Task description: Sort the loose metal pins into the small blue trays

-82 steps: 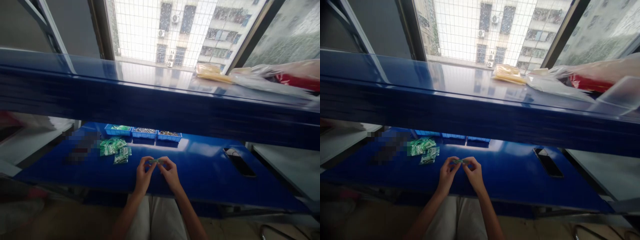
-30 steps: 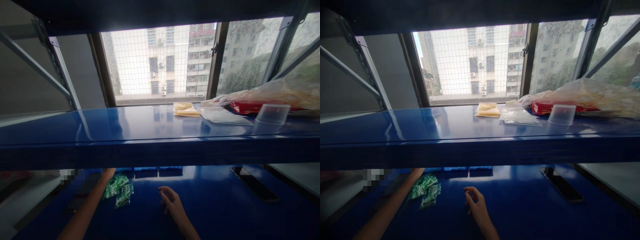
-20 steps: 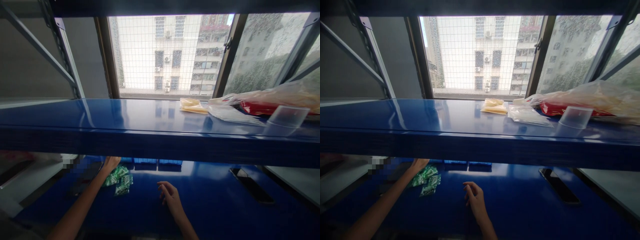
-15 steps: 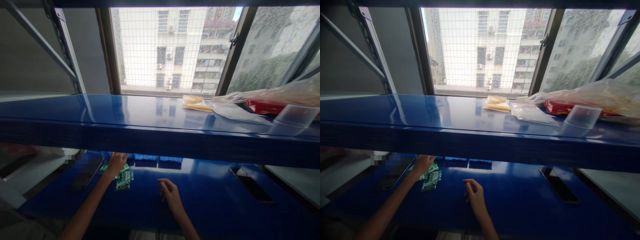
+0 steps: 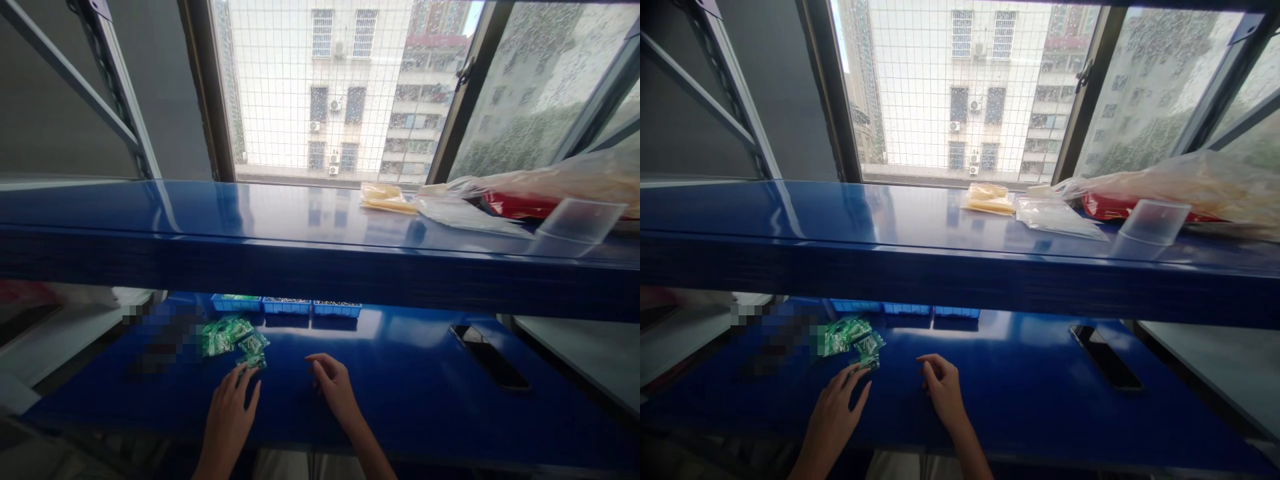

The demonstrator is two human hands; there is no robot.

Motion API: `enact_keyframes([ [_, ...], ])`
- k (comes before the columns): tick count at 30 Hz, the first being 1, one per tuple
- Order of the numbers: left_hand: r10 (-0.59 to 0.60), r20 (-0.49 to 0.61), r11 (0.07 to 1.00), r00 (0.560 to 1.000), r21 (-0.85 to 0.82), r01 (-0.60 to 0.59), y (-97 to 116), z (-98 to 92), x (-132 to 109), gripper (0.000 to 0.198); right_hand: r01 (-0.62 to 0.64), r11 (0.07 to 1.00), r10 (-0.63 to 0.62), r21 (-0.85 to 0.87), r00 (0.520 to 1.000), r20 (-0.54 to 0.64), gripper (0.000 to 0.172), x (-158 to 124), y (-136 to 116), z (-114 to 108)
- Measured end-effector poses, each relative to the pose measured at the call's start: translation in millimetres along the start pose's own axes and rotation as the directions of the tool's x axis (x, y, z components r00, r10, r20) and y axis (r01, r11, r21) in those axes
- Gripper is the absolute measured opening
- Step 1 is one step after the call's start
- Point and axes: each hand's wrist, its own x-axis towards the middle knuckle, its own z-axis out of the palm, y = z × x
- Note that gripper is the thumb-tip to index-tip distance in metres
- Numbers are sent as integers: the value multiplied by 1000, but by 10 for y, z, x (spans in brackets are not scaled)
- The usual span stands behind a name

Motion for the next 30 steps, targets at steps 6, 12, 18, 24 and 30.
enact_keyframes([
  [6, 314, 183, 935, 932, -227, -270, 380, -83, 41, 22, -4, 999, 2, -33, 998, -62, 30, 9, 50, 0],
  [12, 290, 129, 949, 948, -169, -267, 426, 99, 114, 26, 60, 992, -74, -107, 988, -132, 22, -5, -26, 11],
  [18, 261, 114, 960, 958, -131, -246, 426, 175, 103, 29, 117, 918, -197, -378, 963, -182, 21, -26, -62, 30],
  [24, 222, 123, 958, 967, -211, -193, 434, 151, 144, 23, 197, 828, -227, -525, 974, 7, 27, -30, -107, 40],
  [30, 68, 112, 936, 991, -350, -25, 460, 146, 166, 28, 182, 842, -194, -507, 981, 29, 23, -18, -34, 4],
])
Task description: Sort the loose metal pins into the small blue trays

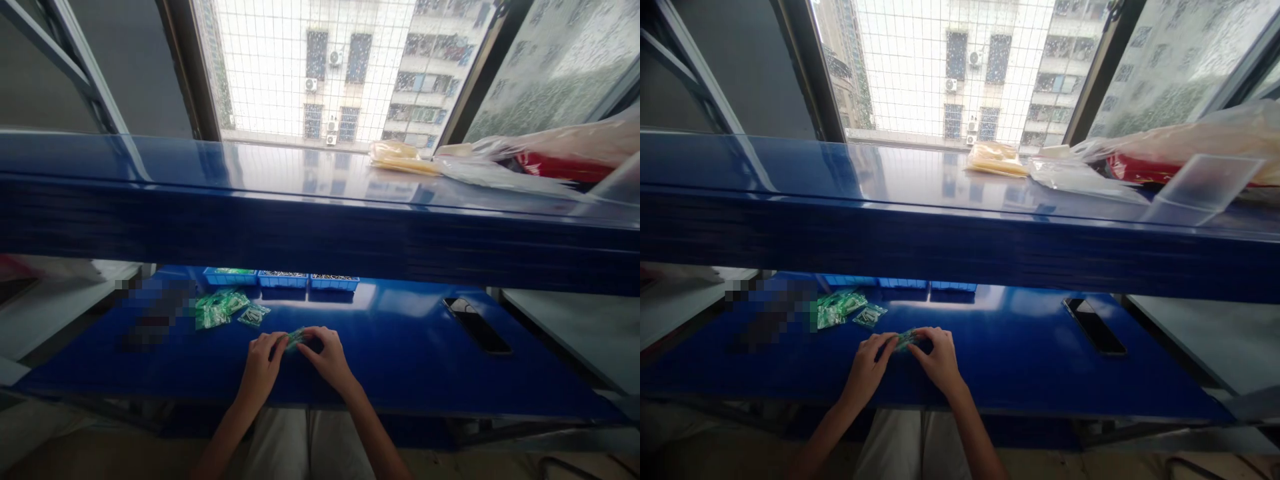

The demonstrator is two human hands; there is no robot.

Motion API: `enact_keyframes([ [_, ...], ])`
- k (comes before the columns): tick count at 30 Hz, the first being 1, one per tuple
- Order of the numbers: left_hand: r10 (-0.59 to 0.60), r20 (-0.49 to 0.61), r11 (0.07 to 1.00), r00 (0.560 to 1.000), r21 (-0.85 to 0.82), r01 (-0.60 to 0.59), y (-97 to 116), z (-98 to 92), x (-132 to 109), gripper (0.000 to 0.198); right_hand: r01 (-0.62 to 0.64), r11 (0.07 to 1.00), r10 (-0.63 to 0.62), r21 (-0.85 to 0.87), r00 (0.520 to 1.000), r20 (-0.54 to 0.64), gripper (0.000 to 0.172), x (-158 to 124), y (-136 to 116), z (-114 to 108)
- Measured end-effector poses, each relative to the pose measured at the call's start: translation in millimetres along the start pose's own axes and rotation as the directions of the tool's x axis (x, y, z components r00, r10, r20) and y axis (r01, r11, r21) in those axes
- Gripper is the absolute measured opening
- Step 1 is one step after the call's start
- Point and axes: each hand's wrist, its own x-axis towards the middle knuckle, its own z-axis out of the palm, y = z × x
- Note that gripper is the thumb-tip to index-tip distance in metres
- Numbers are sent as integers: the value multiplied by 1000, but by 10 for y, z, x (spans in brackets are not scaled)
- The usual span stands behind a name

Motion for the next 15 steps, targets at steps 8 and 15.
enact_keyframes([
  [8, -147, 10, 959, 989, -244, 145, 139, 17, 35, 31, -44, 977, 55, 207, 997, -51, 16, 14, 33, -21],
  [15, -183, 129, 879, 975, -423, 221, 109, 69, 210, 33, -92, 897, 143, 433, 986, -86, 23, 27, 60, -2],
])
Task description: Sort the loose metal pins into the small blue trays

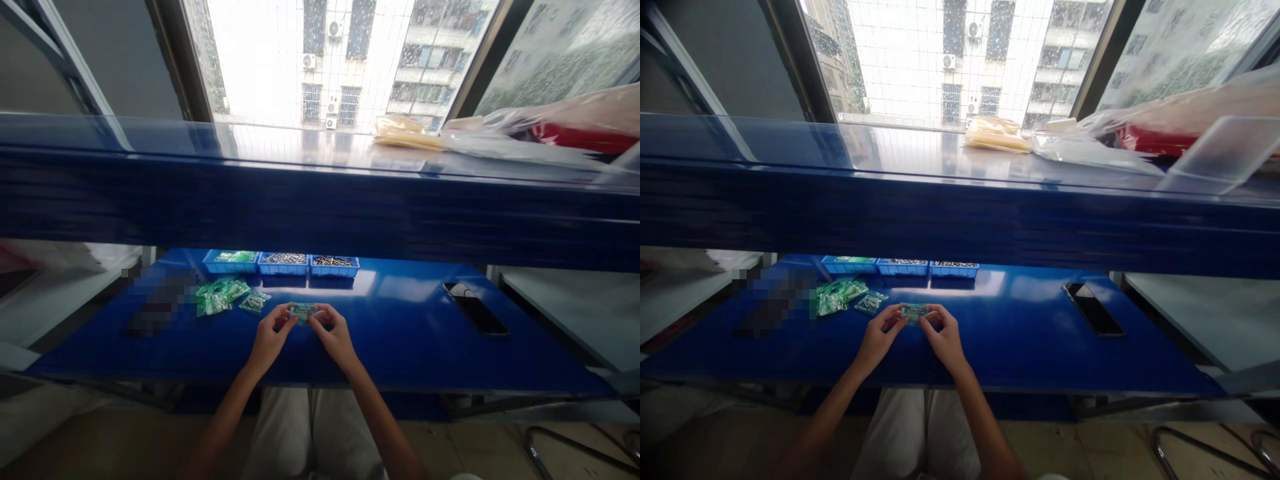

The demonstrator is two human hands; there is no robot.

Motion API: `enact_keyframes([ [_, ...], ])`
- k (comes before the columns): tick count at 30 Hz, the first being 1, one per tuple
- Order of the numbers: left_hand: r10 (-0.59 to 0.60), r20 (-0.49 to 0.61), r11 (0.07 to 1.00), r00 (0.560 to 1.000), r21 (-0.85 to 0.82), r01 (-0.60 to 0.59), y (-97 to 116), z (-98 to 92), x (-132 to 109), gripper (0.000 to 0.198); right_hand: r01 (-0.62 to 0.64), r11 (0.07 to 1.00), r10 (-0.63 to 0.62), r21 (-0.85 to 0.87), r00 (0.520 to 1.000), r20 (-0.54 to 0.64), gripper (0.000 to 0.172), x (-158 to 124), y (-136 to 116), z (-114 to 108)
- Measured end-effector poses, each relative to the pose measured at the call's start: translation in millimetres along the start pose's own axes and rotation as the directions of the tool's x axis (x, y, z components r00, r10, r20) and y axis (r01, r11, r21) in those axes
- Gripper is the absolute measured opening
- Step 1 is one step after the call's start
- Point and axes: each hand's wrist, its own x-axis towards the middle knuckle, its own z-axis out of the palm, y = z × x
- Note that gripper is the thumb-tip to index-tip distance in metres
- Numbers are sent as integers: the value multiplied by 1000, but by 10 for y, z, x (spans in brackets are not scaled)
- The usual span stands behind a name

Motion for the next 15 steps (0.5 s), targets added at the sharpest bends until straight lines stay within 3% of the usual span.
enact_keyframes([
  [5, 34, 19, 999, 999, -5, -34, 15, -7, 30, 30, -11, 1000, 10, -20, 999, -50, 23, 6, 20, -1],
  [10, 2, 112, 1000, 994, -21, 0, 14, 4, 46, 29, -44, 999, 45, 14, 998, -49, 29, 10, -20, -1],
  [15, 113, 81, 992, 990, 55, -118, 24, -8, 47, 32, -35, 999, 35, 28, 999, -10, 27, 16, 3, 13],
])
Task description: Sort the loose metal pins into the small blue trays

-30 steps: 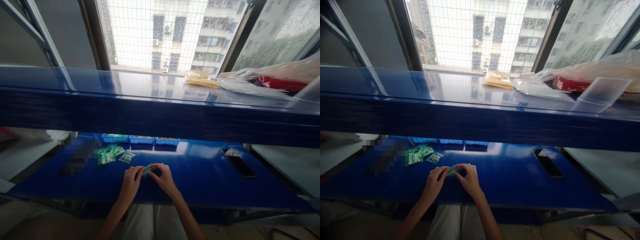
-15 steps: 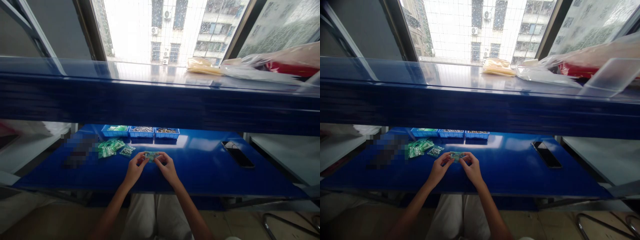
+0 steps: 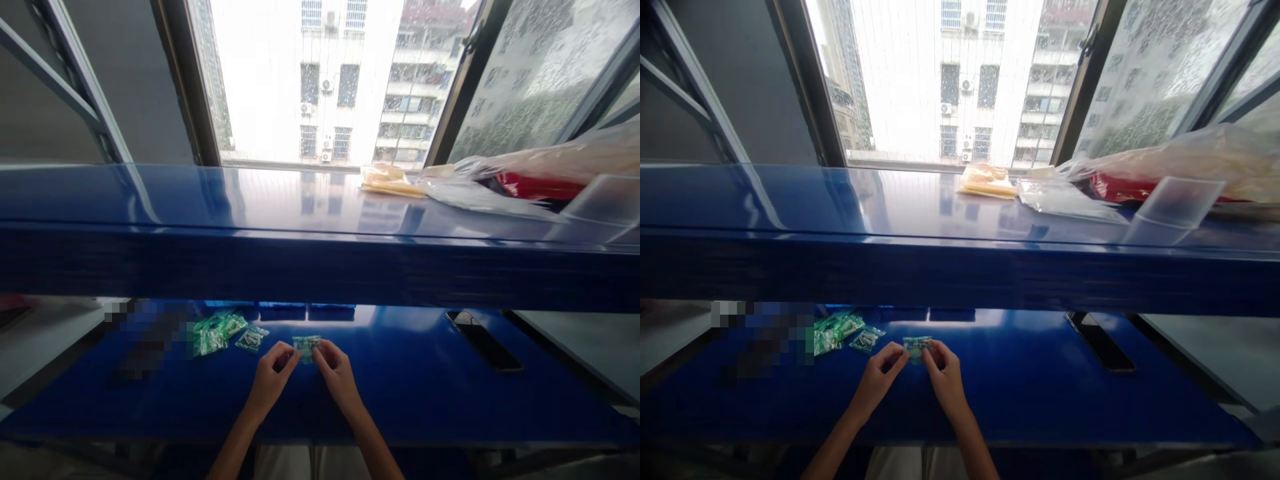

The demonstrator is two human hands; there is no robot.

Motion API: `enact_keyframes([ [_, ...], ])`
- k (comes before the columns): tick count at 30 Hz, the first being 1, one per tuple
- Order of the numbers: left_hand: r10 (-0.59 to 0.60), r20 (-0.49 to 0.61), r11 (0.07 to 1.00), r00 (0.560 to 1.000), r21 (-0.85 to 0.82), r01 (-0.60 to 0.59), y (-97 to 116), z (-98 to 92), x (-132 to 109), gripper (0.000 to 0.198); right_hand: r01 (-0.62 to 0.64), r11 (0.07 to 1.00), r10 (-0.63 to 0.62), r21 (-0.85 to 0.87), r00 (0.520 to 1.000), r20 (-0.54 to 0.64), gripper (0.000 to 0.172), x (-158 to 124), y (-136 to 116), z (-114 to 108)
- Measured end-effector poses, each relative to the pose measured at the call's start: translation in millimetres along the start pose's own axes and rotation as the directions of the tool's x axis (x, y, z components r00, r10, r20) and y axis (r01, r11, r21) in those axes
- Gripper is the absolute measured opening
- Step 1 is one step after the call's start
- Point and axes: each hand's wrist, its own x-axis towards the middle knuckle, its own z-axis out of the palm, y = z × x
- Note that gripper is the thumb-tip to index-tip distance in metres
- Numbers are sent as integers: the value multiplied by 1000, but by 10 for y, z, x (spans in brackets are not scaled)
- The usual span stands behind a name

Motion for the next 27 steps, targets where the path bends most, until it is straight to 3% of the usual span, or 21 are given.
enact_keyframes([
  [3, 24, -49, 1000, 998, 15, -24, 1, 10, -9, 35, 33, 997, -31, -71, 999, 37, 23, 12, 14, 0],
  [8, 55, -14, 996, 998, 65, -54, 14, 26, -22, 37, 71, 991, -64, -112, 996, 67, 22, 14, -10, -17],
  [14, 88, -31, 992, 996, 90, -85, -77, 61, -23, 26, 86, 996, -86, -19, 996, -9, 26, 28, 93, -1],
  [19, 116, 3, 983, 993, 143, -115, -102, 104, -60, 25, 16, 998, -12, 54, 997, -76, 36, 71, 207, -4],
  [27, 55, -36, 998, 998, 39, -54, 4, 56, -38, 28, 53, 999, -53, 8, 999, -4, 36, 8, 126, 3],
])
